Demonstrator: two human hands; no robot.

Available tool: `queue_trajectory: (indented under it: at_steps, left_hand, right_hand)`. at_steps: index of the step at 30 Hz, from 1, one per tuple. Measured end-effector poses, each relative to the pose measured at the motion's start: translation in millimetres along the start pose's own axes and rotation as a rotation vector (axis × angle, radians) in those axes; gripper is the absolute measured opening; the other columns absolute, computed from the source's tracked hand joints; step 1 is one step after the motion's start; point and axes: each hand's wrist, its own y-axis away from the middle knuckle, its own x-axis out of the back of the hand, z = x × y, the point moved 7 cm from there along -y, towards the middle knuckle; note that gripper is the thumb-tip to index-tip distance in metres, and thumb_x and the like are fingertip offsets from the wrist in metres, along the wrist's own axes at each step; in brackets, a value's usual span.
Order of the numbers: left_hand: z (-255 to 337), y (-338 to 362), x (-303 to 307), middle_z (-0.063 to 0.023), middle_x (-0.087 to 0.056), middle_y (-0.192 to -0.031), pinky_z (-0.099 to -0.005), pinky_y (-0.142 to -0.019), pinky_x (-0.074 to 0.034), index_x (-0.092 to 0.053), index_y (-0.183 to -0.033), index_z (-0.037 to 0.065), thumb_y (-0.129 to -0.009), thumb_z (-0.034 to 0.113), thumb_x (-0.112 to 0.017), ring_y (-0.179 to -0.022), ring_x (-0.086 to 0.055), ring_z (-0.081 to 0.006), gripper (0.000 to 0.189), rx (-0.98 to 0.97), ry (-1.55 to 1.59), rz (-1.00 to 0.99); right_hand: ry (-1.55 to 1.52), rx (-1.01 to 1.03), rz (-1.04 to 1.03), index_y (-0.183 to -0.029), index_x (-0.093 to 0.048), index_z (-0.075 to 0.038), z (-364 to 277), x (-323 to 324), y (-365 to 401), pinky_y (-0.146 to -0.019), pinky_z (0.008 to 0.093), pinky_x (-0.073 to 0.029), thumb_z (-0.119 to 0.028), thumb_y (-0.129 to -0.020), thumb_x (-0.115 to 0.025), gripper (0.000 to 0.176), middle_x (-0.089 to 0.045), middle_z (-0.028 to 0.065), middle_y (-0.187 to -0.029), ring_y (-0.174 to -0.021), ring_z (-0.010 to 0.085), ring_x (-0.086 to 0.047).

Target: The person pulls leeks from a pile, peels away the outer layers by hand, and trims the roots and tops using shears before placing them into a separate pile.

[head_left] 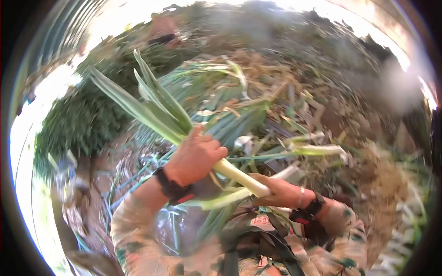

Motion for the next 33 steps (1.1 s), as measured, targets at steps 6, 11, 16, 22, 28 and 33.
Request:
queue_trajectory:
  at_steps: [6, 11, 16, 22, 28, 33]
  left_hand:
    - [47.7, -55.8, 21.6, -0.0052, -0.063, -0.101, -0.0590, -0.105, -0.030, -0.060, -0.094, 0.010, -0.075, 0.005, -0.060, -0.106, -0.059, -0.0297, 0.020, -0.199, -0.075, 0.306]
    - [75.2, -74.8, 10.5, -0.0134, -0.046, -0.135, -0.0577, -0.105, -0.031, -0.049, -0.129, 0.011, -0.078, 0.006, -0.065, -0.127, -0.043, -0.0377, 0.053, -0.202, -0.174, 0.571]
    - [46.9, -77.4, -57.9, -0.0163, -0.043, -0.136, -0.0522, -0.106, -0.031, -0.038, -0.139, 0.008, -0.074, 0.000, -0.066, -0.128, -0.039, -0.0399, 0.071, -0.053, 0.139, 0.407]
    - [47.5, -75.5, -60.2, -0.0184, -0.055, -0.129, -0.0497, -0.100, -0.039, -0.053, -0.131, 0.009, -0.079, 0.034, -0.071, -0.119, -0.050, -0.0363, 0.061, 0.049, 0.157, 0.240]
    - [-21.8, -26.8, -139.5, -0.0241, -0.039, -0.142, -0.0543, -0.108, -0.029, -0.038, -0.140, 0.001, -0.082, 0.050, -0.066, -0.132, -0.034, -0.0417, 0.081, 0.292, 0.354, 0.074]
    - [-22.3, -29.6, -201.6, -0.0185, -0.043, -0.136, -0.0468, -0.107, -0.031, -0.046, -0.133, 0.009, -0.074, 0.032, -0.066, -0.127, -0.038, -0.0396, 0.066, 0.310, 0.380, -0.433]
  right_hand:
    - [-0.434, 0.106, 0.339, -0.128, -0.041, -0.001, -10.3, 2.5, -2.2, -0.069, 0.0313, -0.050, -0.026, -0.075, -0.074, 0.068, -0.057, 0.0080, -0.095, -0.084, 0.0167, -0.059]
    - [-0.593, 0.247, 0.770, -0.132, -0.039, 0.001, -5.0, 50.2, 57.3, -0.075, 0.0329, -0.049, -0.012, -0.071, -0.069, 0.069, -0.058, 0.0136, -0.098, -0.088, 0.0181, -0.058]
    - [-0.192, 0.315, 1.388, -0.133, -0.037, -0.005, 4.8, 112.4, 182.3, -0.064, 0.0332, -0.052, -0.009, -0.073, -0.068, 0.068, -0.060, 0.0142, -0.099, -0.075, 0.0171, -0.060]
    - [-0.055, -0.267, 2.094, -0.122, -0.046, 0.005, -34.9, 157.8, 426.3, -0.040, 0.0256, -0.050, -0.010, -0.079, -0.070, 0.051, -0.062, 0.0060, -0.070, -0.048, 0.0140, -0.059]
    - [0.888, -1.082, 2.630, -0.134, -0.027, 0.016, -66.2, 163.8, 704.8, -0.070, 0.0437, -0.056, -0.045, -0.085, -0.063, 0.086, -0.065, 0.0272, -0.093, -0.083, 0.0367, -0.067]
    - [1.277, -0.982, 2.244, -0.125, -0.051, 0.002, -36.2, 189.3, 612.5, -0.088, 0.0402, -0.048, -0.043, -0.088, -0.062, 0.060, -0.062, 0.0215, -0.113, -0.105, 0.0286, -0.061]
